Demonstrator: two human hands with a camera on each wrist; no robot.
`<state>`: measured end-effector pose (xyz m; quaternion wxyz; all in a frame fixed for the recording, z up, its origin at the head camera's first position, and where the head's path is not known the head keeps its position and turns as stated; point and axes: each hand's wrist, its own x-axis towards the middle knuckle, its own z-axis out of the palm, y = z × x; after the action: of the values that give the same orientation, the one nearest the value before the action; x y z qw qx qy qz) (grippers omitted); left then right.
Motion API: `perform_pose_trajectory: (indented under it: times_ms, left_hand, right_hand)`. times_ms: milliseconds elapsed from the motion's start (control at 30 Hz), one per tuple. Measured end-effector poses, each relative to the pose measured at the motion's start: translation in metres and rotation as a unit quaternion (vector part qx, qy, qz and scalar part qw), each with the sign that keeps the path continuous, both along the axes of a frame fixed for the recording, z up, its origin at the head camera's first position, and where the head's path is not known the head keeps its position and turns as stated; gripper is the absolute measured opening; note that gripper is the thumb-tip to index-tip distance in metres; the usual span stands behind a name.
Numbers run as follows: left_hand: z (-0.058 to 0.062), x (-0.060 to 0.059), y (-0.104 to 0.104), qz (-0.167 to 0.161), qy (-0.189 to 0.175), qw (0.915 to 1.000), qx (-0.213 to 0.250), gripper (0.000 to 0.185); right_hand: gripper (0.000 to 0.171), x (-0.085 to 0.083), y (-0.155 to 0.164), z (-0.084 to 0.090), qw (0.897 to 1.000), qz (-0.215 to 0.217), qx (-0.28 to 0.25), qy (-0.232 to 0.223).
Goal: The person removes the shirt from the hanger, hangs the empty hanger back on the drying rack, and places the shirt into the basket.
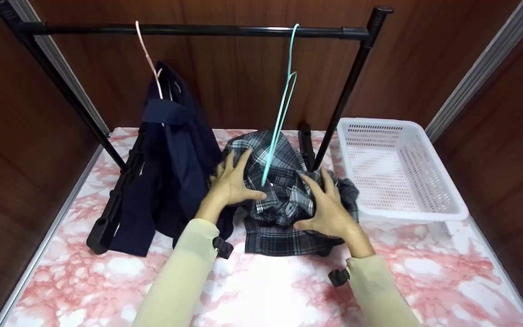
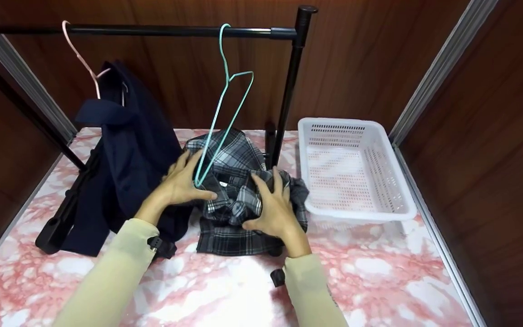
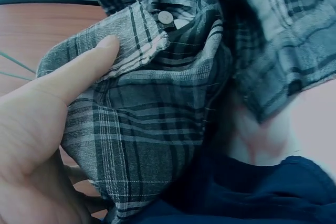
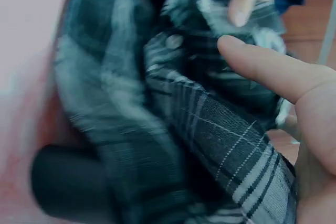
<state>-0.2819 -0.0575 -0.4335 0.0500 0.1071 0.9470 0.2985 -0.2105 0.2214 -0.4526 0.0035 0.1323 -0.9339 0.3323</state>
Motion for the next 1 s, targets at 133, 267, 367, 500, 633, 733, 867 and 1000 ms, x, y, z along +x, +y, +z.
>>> perform_pose_trajectory:
  times_ms: [133,267,367,500,633,733,867,1000]
  left_hand:
    - [-0.01,-0.002,0.005,-0.009,-0.007,0.9999,-0.003,0.133]
    - [-0.02,-0.004,0.01,-0.016,-0.007,0.9998,-0.011,0.135]
    - [-0.027,-0.005,0.015,-0.024,-0.004,0.9996,-0.018,0.136]
    - [-0.036,-0.007,0.02,-0.023,-0.004,0.9996,-0.017,0.138]
    - [-0.041,-0.01,0.021,-0.005,0.001,1.0,-0.006,0.146]
    - [-0.043,-0.011,0.02,0.016,0.006,0.9998,-0.007,0.147]
    - [-0.047,-0.013,0.018,0.027,0.007,0.9993,-0.026,0.135]
    - [-0.05,-0.014,0.019,0.02,-0.004,0.9994,-0.027,0.123]
  right_hand:
    - [0.132,-0.006,-0.001,-0.017,0.999,-0.004,0.031,-0.008]
    - [0.137,-0.012,-0.009,-0.026,0.998,-0.006,0.067,0.001]
    - [0.141,-0.018,-0.017,-0.032,0.995,-0.004,0.099,0.018]
    - [0.141,-0.025,-0.027,-0.039,0.988,0.005,0.147,0.053]
    - [0.137,-0.031,-0.036,-0.041,0.984,0.018,0.165,0.071]
    - [0.133,-0.033,-0.04,-0.042,0.984,0.028,0.155,0.08]
    - [0.126,-0.034,-0.044,-0.044,0.985,0.036,0.135,0.101]
    - [0.122,-0.034,-0.045,-0.049,0.982,0.026,0.124,0.139]
